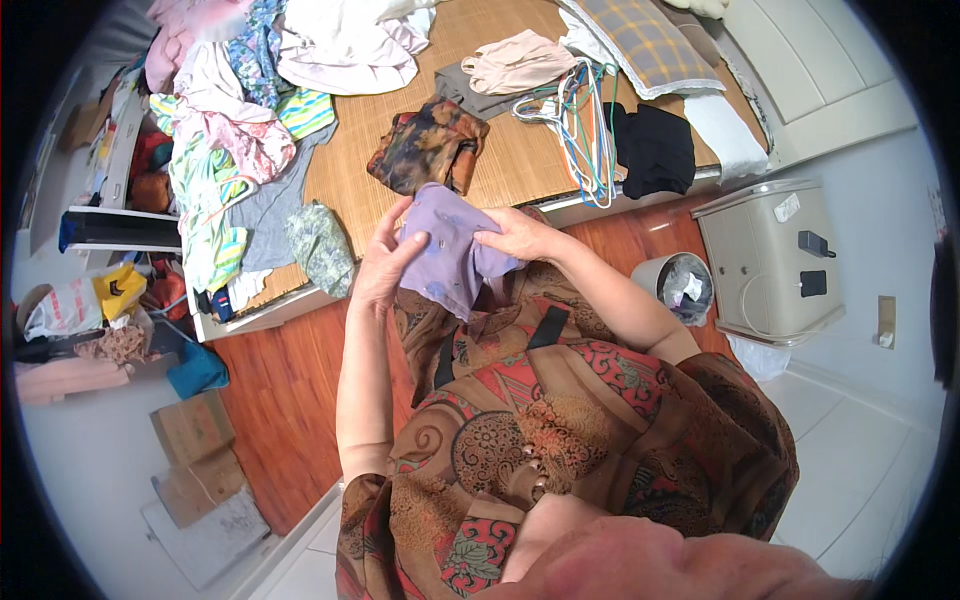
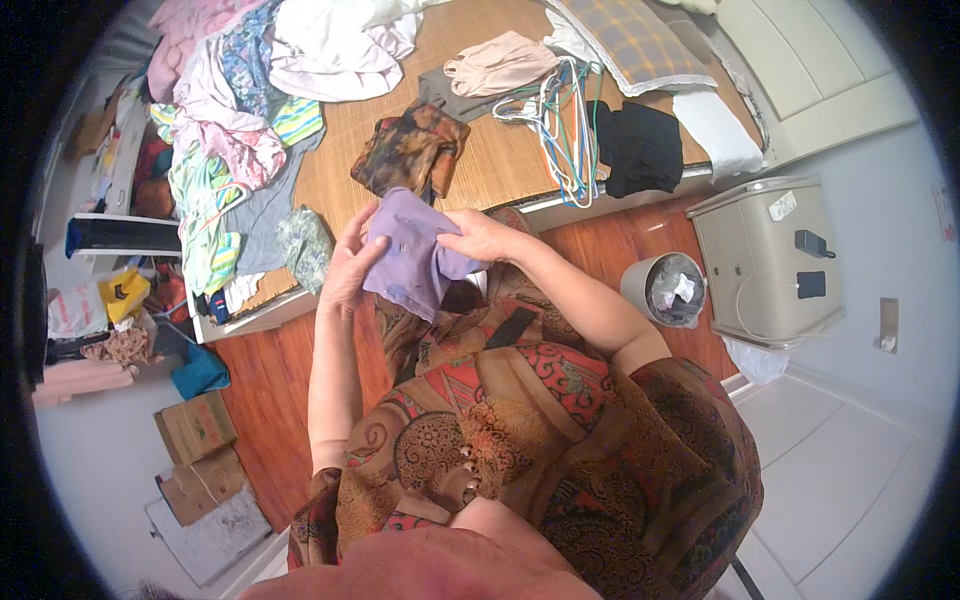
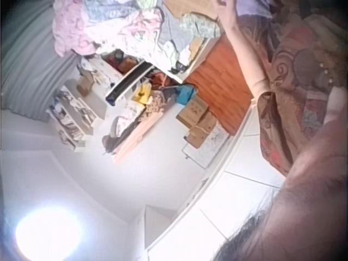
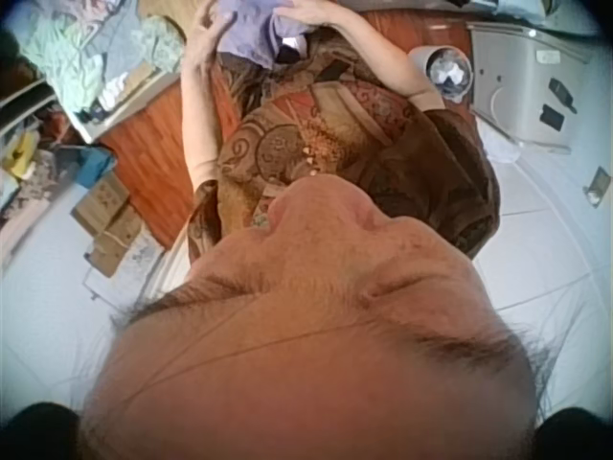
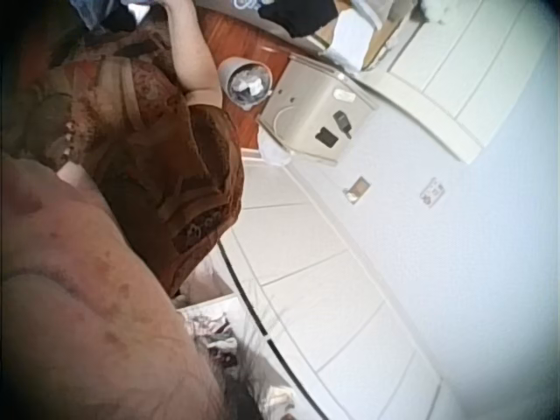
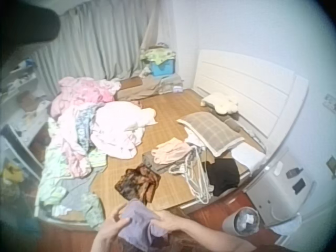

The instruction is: Folding various laundry items including shirts and pants on a bed surface.

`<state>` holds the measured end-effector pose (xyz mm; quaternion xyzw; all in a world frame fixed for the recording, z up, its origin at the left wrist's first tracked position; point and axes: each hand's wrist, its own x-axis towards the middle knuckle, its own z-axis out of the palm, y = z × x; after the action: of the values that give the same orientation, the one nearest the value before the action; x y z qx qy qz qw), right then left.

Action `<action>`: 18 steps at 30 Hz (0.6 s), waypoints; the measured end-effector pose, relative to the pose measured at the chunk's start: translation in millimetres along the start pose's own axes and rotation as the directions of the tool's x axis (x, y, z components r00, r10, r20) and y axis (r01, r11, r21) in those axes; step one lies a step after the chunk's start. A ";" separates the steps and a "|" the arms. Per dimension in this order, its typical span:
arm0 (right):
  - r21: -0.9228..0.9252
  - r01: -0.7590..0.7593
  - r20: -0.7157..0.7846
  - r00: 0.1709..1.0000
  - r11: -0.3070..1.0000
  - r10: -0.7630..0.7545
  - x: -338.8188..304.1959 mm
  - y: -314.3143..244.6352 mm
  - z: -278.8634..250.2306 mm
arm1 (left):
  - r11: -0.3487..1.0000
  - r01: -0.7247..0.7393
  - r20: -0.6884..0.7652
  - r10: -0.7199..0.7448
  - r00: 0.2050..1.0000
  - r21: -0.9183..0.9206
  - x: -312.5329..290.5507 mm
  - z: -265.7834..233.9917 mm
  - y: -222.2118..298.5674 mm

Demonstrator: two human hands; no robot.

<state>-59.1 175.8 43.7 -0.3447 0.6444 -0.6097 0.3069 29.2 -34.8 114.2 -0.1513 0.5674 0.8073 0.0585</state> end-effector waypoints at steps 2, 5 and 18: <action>0.017 -0.070 0.086 0.994 0.997 0.069 -0.4 2.9 -1.8 | 0.992 -0.043 0.018 0.041 0.999 0.117 -1.6 2.5 -3.3; 0.078 -0.124 0.161 0.981 0.989 0.110 -3.4 -11.1 2.0 | 0.999 -0.041 0.045 0.040 0.998 0.011 -0.2 10.2 -1.6; 0.387 -0.178 0.095 0.984 0.905 0.153 0.5 0.2 6.8 | 0.999 -0.027 -0.102 0.030 0.994 0.028 13.0 -10.5 -13.9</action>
<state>-53.8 171.5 43.1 -0.2391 0.5256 -0.6874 0.4405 22.4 -40.8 94.4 -0.1835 0.5824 0.7917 0.0198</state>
